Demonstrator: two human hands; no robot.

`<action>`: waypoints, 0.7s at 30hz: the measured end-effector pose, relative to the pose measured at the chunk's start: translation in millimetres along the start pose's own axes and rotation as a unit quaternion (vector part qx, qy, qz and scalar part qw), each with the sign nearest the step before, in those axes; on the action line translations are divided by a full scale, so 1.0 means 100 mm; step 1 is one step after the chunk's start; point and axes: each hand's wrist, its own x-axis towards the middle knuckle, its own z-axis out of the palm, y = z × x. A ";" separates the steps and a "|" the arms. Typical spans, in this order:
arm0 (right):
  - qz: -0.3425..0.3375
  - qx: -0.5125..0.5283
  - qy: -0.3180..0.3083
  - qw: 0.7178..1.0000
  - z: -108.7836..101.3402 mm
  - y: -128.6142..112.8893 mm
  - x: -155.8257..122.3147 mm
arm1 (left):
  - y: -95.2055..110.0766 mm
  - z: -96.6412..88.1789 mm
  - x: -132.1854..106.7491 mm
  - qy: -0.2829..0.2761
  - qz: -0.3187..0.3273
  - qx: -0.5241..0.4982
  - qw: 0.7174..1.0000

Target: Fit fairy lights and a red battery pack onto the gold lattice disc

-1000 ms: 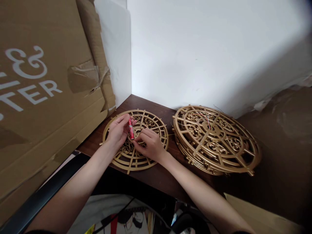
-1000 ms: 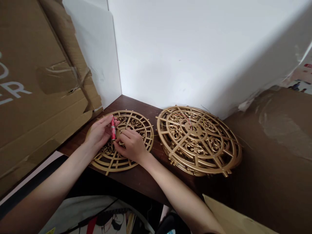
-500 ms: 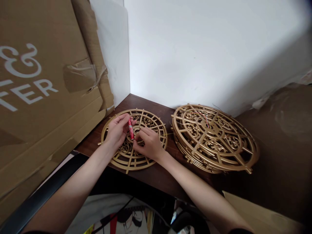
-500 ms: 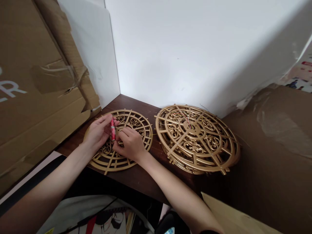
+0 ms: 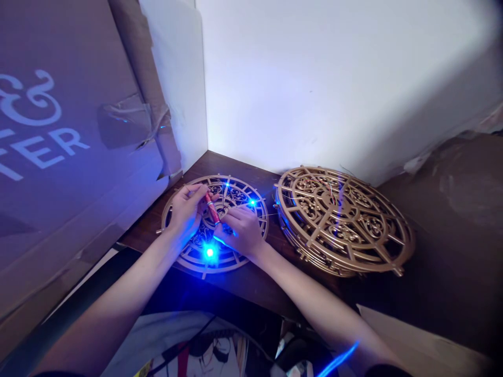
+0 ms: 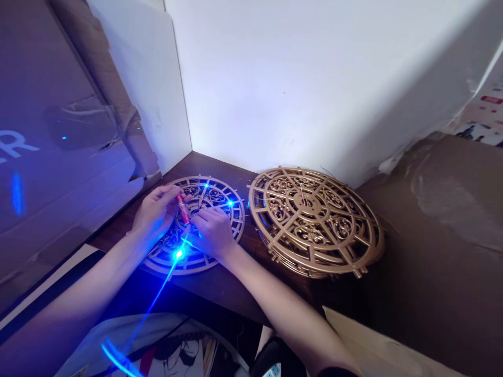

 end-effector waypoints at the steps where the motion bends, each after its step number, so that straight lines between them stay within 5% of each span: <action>1: -0.003 0.003 0.001 1.000 0.00 0.01 -0.01 | 0.00 0.00 0.00 0.002 -0.003 0.005 1.000; 12: 0.009 0.071 0.035 0.997 -0.03 -0.05 0.04 | -0.03 -0.04 0.01 -0.013 0.027 0.004 1.000; 21: 0.140 0.167 0.046 0.975 -0.07 -0.04 0.05 | 0.01 0.01 -0.08 -0.022 0.064 0.042 0.997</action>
